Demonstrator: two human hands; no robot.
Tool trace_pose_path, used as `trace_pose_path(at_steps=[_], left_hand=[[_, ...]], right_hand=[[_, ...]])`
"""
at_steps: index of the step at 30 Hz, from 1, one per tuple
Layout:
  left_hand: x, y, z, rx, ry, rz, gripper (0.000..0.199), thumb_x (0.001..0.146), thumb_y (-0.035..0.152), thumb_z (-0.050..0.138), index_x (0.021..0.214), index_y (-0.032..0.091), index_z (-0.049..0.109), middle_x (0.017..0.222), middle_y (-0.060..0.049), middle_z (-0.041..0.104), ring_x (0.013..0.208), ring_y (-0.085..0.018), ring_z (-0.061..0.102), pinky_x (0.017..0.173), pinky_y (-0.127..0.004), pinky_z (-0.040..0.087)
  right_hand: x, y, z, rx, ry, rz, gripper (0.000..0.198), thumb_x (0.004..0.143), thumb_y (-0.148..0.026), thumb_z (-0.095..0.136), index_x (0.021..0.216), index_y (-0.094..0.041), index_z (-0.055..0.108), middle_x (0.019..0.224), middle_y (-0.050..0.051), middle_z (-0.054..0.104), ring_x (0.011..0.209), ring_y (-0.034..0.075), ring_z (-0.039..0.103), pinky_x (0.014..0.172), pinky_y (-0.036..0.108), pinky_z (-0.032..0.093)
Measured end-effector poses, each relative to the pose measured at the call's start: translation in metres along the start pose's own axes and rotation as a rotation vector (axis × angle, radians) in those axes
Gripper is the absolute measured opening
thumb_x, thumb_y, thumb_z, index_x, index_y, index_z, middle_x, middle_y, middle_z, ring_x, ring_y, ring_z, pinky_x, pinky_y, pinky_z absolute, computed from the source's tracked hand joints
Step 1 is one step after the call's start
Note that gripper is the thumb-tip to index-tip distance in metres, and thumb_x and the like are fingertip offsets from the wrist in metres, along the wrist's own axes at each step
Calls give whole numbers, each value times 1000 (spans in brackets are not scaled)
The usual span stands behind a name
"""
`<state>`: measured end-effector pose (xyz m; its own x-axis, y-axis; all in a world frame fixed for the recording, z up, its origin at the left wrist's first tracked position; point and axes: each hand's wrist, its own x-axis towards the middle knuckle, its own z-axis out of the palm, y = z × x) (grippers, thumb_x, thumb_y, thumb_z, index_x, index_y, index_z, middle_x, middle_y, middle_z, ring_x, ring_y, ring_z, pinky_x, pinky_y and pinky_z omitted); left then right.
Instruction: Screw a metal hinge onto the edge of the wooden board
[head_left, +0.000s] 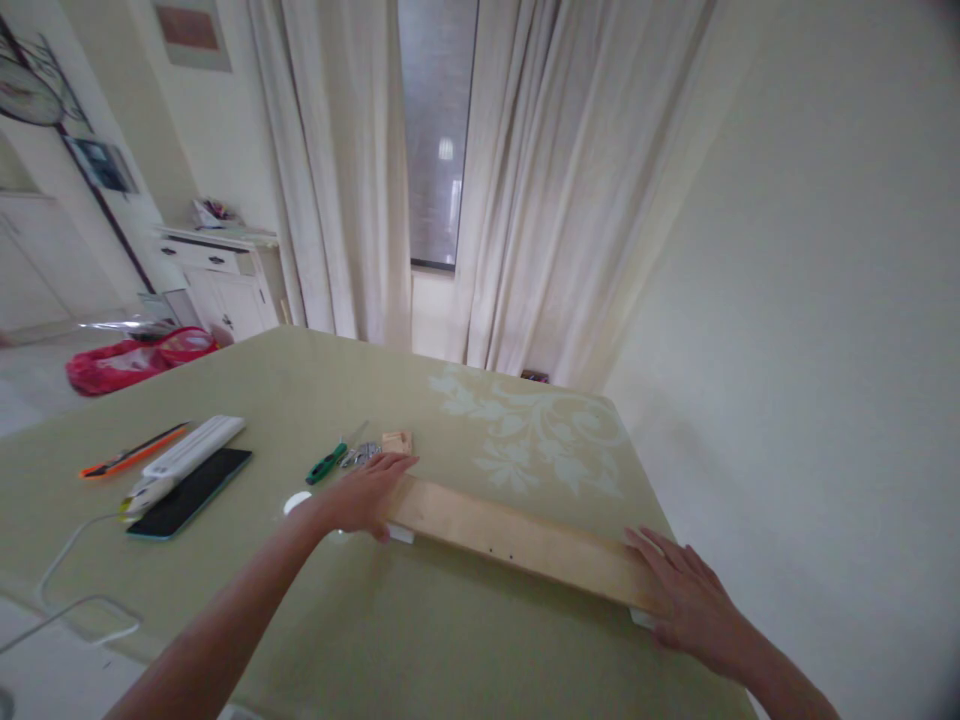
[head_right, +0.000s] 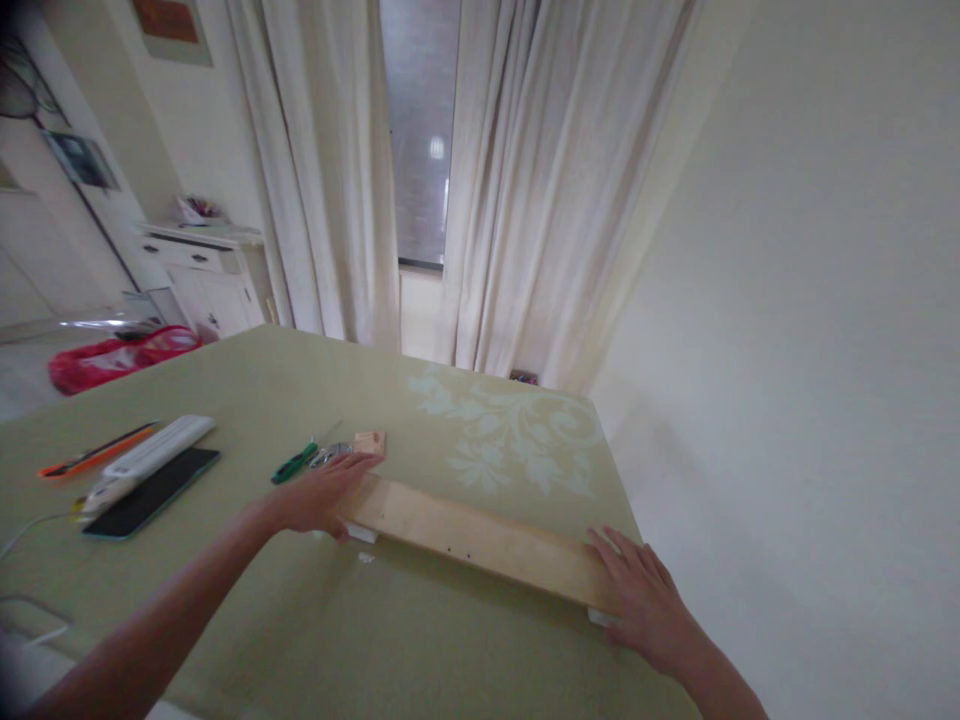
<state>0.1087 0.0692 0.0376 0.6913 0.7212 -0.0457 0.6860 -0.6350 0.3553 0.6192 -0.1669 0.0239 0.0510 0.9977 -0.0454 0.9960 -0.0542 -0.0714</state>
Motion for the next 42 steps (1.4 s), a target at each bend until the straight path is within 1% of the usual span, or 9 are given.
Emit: trace_pose_path(at_steps=[2, 5, 9, 14, 21, 26, 31, 37, 42], left_hand=[[-10, -15, 1, -186, 230, -92, 77, 87, 52, 66, 153, 21, 41, 156, -16, 51, 144, -31, 48, 116, -47, 44], [-27, -37, 21, -303, 489, -371, 56, 99, 53, 38, 136, 16, 58, 127, -16, 70, 113, -28, 69, 96, -43, 57], [-46, -55, 59, -151, 419, -402, 47, 91, 50, 49, 122, 21, 69, 127, -13, 70, 116, -30, 68, 106, -45, 52], [-53, -59, 76, -75, 333, -365, 40, 95, 43, 45, 114, 23, 73, 118, -11, 70, 114, -29, 67, 106, -42, 51], [-50, -56, 68, -101, 346, -373, 33, 94, 41, 48, 105, 23, 73, 115, -10, 69, 113, -26, 66, 103, -39, 52], [-43, -58, 53, -53, 290, -544, 41, 100, 39, 38, 117, 20, 71, 126, -11, 68, 105, -24, 71, 98, -36, 55], [-23, -60, 37, 21, 308, -720, 48, 101, 32, 32, 134, 20, 64, 133, -17, 67, 111, -33, 71, 94, -45, 56], [-6, -42, 37, 69, 308, -822, 49, 103, 43, 32, 118, 19, 72, 124, -20, 69, 101, -39, 72, 80, -50, 57], [-13, -29, 45, 83, 374, -843, 58, 107, 44, 20, 116, 19, 72, 124, -18, 70, 99, -35, 72, 78, -45, 55]], right_hand=[[-11, -15, 16, 2, 219, -66, 89, 75, -36, 76, 158, -26, 45, 162, 15, 48, 150, 40, 42, 122, 61, 33], [-28, -59, 43, 73, 534, -212, 66, 96, -37, 62, 159, -34, 42, 154, 8, 58, 138, 33, 58, 111, 51, 49], [-39, -126, 76, 133, 651, -346, 51, 99, -35, 60, 150, -31, 53, 143, 8, 66, 124, 29, 69, 97, 43, 60], [-38, -168, 98, 162, 677, -401, 39, 99, -28, 58, 137, -27, 64, 134, 10, 72, 111, 27, 75, 89, 38, 64], [-40, -175, 100, 199, 640, -453, 26, 96, -20, 58, 117, -27, 72, 124, 9, 77, 100, 24, 78, 86, 34, 65], [-42, -176, 101, 204, 616, -440, 23, 98, -21, 55, 111, -27, 73, 122, 9, 77, 99, 24, 77, 85, 33, 66], [-41, -178, 100, 205, 599, -443, 22, 100, -21, 53, 109, -26, 72, 119, 9, 77, 96, 23, 77, 84, 32, 65], [-41, -178, 99, 208, 589, -428, 21, 101, -23, 51, 106, -26, 71, 117, 9, 77, 91, 21, 77, 81, 31, 66], [-41, -176, 102, 231, 556, -375, 19, 100, -21, 54, 108, -26, 70, 120, 9, 75, 94, 21, 76, 85, 29, 65]])
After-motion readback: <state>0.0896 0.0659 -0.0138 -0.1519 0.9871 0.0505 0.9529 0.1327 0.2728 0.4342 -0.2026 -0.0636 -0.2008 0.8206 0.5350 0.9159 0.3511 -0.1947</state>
